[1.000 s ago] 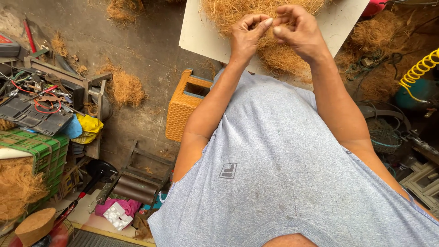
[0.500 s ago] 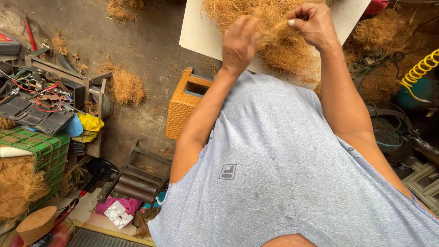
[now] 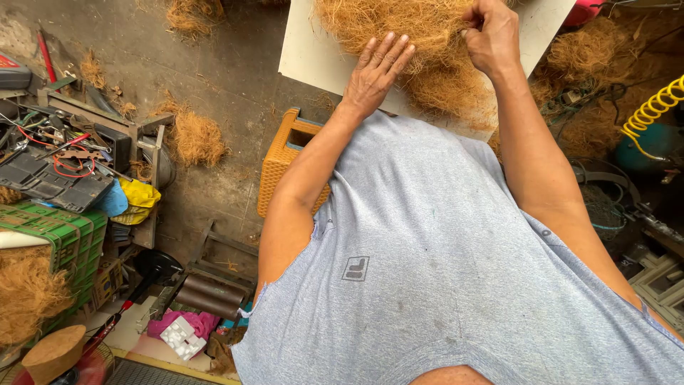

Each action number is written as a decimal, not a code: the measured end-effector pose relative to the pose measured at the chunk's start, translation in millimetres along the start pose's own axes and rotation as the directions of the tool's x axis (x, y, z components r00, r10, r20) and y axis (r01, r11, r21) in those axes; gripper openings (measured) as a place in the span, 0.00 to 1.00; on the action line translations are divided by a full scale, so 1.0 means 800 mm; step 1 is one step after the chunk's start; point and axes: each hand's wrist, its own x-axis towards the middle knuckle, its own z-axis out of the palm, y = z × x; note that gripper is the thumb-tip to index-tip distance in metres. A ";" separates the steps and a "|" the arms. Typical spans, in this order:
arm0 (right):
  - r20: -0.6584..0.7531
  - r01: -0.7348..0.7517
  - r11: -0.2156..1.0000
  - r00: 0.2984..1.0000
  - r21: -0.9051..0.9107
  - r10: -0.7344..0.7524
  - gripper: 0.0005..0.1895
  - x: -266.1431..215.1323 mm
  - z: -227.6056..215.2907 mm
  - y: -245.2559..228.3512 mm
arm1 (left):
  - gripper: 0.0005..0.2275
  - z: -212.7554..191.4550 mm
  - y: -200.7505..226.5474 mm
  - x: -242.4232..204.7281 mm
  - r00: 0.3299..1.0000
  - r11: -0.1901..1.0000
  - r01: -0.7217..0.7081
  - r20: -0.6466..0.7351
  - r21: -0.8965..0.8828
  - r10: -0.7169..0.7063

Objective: The person stands at a white table in a workshop and uses their hands to pull apart and separate a large pile of brown coconut fiber. They repeatedly grab handfuls of the fibrous material, fluff it, and place it back onto the table.

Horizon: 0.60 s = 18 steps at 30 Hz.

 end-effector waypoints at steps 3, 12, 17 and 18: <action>-0.038 0.153 0.979 0.986 -0.137 -0.160 0.12 0.000 0.015 0.031 | 0.43 0.001 -0.001 0.003 1.000 1.000 -0.002 -0.003 -0.020 0.002; -0.189 0.503 0.806 0.799 -0.312 -0.571 0.16 -0.045 -0.017 -0.064 | 0.26 0.004 0.023 -0.043 0.357 0.554 -0.039 -0.529 -0.832 -0.769; 0.401 0.477 0.760 0.863 -0.442 -0.308 0.36 -0.036 0.054 -0.083 | 0.58 0.046 -0.038 0.001 0.569 -0.413 -0.201 0.237 -0.888 -0.788; 0.581 0.456 0.722 0.808 -0.520 -0.092 0.40 -0.027 0.064 -0.097 | 0.61 0.073 -0.055 0.015 0.661 -0.545 -0.246 0.273 -0.802 -0.699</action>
